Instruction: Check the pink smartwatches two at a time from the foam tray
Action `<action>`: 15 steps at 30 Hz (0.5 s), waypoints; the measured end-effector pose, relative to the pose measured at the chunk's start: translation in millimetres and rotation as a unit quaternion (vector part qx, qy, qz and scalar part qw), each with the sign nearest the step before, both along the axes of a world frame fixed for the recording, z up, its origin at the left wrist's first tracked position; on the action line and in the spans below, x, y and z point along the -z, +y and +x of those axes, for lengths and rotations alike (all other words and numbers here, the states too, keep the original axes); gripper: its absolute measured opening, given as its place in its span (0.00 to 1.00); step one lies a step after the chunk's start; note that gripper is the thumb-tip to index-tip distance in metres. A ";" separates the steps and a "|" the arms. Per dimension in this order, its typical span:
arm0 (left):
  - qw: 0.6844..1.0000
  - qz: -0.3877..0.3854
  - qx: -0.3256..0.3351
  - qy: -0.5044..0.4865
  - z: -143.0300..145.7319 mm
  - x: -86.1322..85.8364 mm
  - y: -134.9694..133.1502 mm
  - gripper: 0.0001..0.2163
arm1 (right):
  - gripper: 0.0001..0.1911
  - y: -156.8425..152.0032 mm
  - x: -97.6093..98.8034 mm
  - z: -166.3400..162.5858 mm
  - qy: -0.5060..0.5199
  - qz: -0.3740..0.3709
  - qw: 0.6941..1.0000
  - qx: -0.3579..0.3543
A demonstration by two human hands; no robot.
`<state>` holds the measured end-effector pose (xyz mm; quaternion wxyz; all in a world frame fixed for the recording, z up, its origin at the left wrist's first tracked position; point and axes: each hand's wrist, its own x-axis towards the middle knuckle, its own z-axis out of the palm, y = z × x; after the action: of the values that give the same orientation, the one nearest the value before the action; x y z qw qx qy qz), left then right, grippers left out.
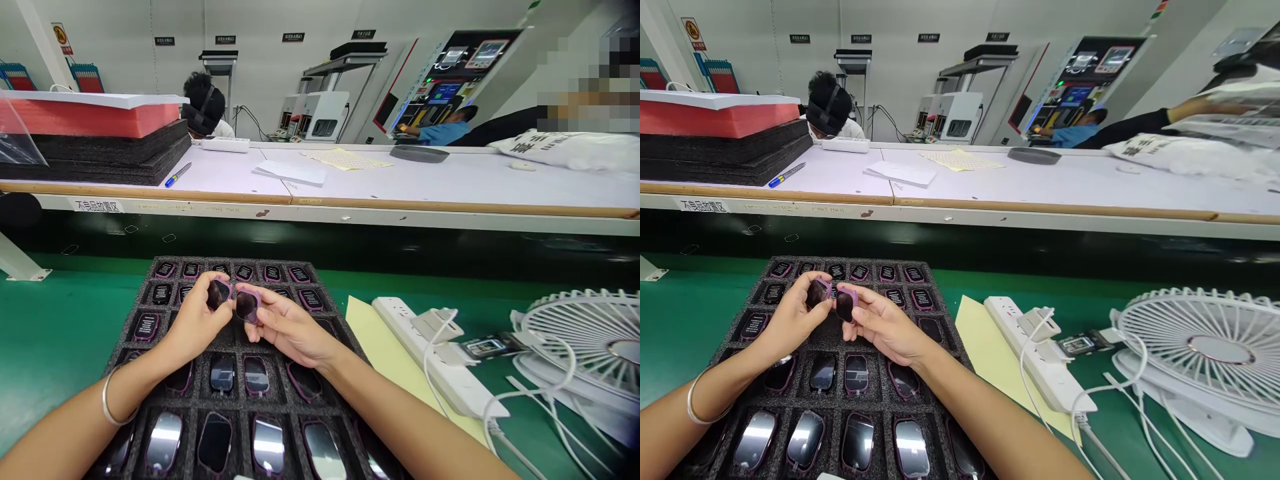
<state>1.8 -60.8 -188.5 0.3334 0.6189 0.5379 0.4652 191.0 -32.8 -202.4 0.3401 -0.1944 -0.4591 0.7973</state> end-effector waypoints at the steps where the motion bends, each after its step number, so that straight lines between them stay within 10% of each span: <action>1: 1.000 0.003 -0.003 -0.003 -0.2 1.5 0.4 0.16 | 0.27 0.6 -0.2 0.4 -0.001 -0.002 1.000 0.006; 15: 0.999 0.000 -0.025 -0.020 3.3 -1.2 -0.4 0.16 | 0.27 5.1 2.7 2.8 0.013 -0.017 1.000 0.008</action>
<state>5.1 -61.3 -187.3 0.3324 0.5954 0.5465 0.4861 193.9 -27.7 -205.0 0.3491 -0.1939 -0.4391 0.8049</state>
